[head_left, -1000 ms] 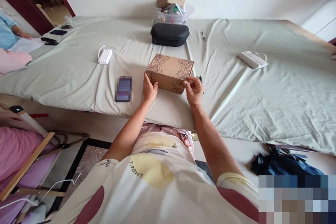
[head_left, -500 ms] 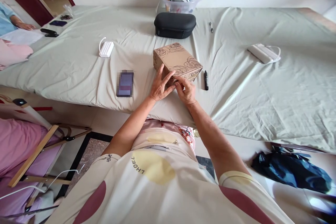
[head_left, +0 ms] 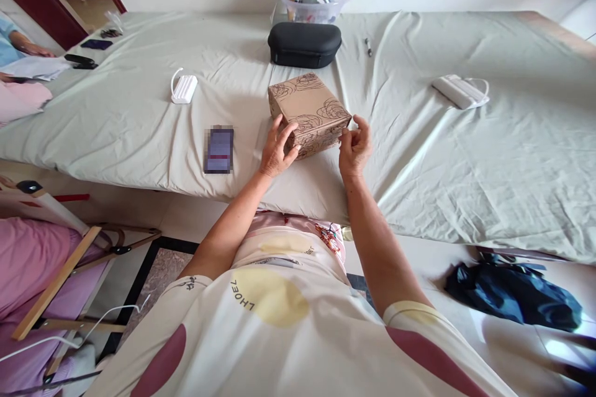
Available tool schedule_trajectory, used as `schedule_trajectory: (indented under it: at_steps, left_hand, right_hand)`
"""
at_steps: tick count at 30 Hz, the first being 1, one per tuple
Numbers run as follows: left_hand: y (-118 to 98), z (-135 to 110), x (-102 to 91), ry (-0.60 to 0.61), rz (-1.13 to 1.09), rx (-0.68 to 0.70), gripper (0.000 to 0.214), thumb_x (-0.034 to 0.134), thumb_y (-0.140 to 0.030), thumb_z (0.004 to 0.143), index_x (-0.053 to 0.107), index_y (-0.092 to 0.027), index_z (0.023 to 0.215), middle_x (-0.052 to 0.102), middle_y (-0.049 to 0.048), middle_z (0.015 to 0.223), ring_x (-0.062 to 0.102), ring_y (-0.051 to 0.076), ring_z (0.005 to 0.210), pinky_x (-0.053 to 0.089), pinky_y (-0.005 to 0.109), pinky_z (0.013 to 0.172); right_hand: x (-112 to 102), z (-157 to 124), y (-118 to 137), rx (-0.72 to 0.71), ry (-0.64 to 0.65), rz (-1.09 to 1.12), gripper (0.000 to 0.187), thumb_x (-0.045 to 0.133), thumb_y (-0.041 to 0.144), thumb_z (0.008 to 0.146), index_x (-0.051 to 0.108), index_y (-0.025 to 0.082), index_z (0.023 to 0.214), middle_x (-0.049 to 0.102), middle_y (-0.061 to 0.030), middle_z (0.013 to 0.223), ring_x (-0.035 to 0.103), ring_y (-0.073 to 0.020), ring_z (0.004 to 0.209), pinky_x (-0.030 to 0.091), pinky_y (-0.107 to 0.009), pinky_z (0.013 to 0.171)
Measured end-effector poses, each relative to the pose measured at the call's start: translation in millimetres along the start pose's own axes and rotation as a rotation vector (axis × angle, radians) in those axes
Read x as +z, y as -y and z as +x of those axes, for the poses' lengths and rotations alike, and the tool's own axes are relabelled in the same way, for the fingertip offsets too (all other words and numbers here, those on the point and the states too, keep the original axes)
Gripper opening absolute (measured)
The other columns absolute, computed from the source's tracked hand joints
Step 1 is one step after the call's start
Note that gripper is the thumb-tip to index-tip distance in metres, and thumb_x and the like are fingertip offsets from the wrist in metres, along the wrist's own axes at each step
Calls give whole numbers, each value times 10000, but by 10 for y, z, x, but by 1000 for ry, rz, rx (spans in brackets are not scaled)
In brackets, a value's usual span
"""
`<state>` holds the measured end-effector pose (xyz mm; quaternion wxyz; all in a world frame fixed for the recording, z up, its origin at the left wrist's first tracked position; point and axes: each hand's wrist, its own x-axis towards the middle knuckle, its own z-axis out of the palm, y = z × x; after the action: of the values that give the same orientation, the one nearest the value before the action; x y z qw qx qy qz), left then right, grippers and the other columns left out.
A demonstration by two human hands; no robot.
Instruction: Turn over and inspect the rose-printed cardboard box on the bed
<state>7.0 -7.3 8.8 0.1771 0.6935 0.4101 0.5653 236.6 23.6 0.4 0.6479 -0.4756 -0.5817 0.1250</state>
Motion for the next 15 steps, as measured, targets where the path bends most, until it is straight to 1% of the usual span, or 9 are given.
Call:
schedule_trajectory:
  at_steps: [2, 5, 8, 11, 15]
  left_hand:
    - [10, 4, -16, -9, -8, -33, 699, 627, -741, 891, 611, -252, 1390, 363, 134, 1677, 344, 360, 1579, 386, 509, 1260]
    - [18, 11, -43, -33, -34, -85, 704, 609, -771, 886, 614, -253, 1362, 404, 139, 1645, 404, 349, 1536, 494, 472, 1181]
    - [19, 18, -58, -68, -63, -106, 696, 599, -781, 887, 617, -250, 1336, 473, 145, 1581, 435, 343, 1508, 540, 453, 1134]
    - [33, 21, -58, -100, -71, -113, 687, 584, -781, 895, 615, -255, 1335, 519, 139, 1530, 420, 338, 1519, 525, 450, 1153]
    - [88, 28, -60, -133, -65, -103, 705, 542, -784, 918, 578, -252, 1380, 539, 139, 1493, 412, 319, 1527, 400, 479, 1256]
  right_hand:
    - [-12, 22, -60, 25, -17, -7, 470, 565, 629, 995, 677, 258, 1261, 611, 26, 780, 621, -141, 674, 587, -325, 715]
    - [-19, 28, -70, 64, 3, -34, 474, 574, 663, 978, 719, 222, 1073, 535, 43, 693, 579, -132, 639, 564, -305, 703]
    - [-32, 29, -28, 80, 12, -58, 515, 588, 709, 952, 719, 211, 969, 489, 53, 647, 544, -124, 611, 543, -288, 681]
    - [-46, 32, 2, 86, 38, -66, 547, 592, 745, 930, 719, 213, 949, 486, 55, 638, 539, -121, 602, 544, -287, 683]
    - [-42, 26, -23, 78, 64, -100, 536, 594, 731, 940, 725, 213, 990, 524, 43, 642, 571, -137, 618, 554, -305, 700]
